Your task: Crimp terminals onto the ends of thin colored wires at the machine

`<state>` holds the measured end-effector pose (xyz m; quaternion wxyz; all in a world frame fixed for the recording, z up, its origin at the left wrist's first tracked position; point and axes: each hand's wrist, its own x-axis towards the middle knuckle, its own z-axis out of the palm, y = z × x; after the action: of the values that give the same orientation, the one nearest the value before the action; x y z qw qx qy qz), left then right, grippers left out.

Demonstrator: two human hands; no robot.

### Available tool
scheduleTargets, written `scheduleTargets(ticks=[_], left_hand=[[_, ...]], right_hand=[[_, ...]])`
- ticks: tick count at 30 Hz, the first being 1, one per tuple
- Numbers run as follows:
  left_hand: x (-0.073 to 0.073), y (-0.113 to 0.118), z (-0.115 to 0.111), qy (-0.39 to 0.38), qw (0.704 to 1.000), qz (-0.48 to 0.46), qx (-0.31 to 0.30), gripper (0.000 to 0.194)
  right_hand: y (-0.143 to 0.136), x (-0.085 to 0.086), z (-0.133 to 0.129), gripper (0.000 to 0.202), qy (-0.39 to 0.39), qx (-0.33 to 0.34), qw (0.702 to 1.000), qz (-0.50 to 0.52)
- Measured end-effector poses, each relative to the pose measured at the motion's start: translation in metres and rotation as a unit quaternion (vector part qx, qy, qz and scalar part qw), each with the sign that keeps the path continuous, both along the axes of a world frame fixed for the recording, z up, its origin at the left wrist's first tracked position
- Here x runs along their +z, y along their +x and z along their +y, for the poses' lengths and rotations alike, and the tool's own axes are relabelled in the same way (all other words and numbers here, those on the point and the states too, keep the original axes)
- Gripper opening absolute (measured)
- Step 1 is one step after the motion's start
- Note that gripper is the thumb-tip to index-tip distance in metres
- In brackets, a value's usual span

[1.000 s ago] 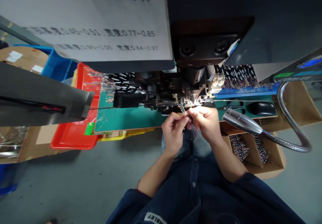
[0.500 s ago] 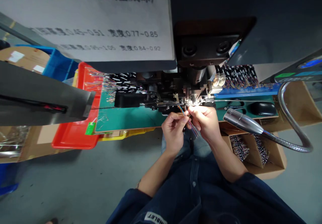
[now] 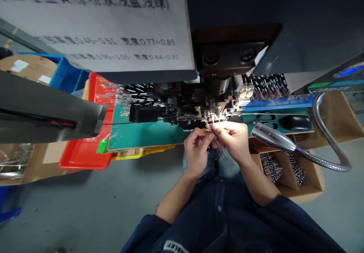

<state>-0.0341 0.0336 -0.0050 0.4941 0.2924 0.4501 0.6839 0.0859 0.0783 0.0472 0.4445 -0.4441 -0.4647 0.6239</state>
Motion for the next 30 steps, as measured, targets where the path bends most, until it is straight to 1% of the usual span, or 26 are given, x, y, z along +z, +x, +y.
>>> scheduleTargets(ticks=[4,10,13,21,25,27,30], left_hand=[[-0.002,0.002,-0.001,-0.001,1.000,0.001,-0.003,0.043],[0.001,0.004,0.001,0.022,1.000,-0.003,0.022,0.042],[0.002,0.004,0.002,0.027,0.999,-0.007,0.027,0.041],[-0.001,0.000,0.003,0.029,0.998,0.022,0.041,0.036],[0.000,0.000,0.003,0.036,0.998,0.022,0.041,0.035],[0.000,0.000,0.002,0.035,0.998,0.024,0.042,0.035],[-0.002,-0.001,0.001,0.023,0.999,0.025,0.028,0.035]], right_hand=[[0.000,-0.008,-0.001,0.052,-0.002,-0.009,1.000,-0.003],[0.002,-0.024,-0.001,0.045,-0.037,0.002,0.997,0.065],[0.000,-0.027,-0.001,0.040,-0.044,0.001,0.995,0.086],[-0.004,-0.025,0.000,0.033,-0.046,-0.010,0.993,0.113],[-0.005,-0.025,0.000,0.034,-0.044,-0.012,0.993,0.111],[-0.004,-0.023,0.000,0.036,-0.040,-0.013,0.994,0.104],[-0.002,-0.017,0.001,0.040,-0.026,-0.008,0.998,0.064]])
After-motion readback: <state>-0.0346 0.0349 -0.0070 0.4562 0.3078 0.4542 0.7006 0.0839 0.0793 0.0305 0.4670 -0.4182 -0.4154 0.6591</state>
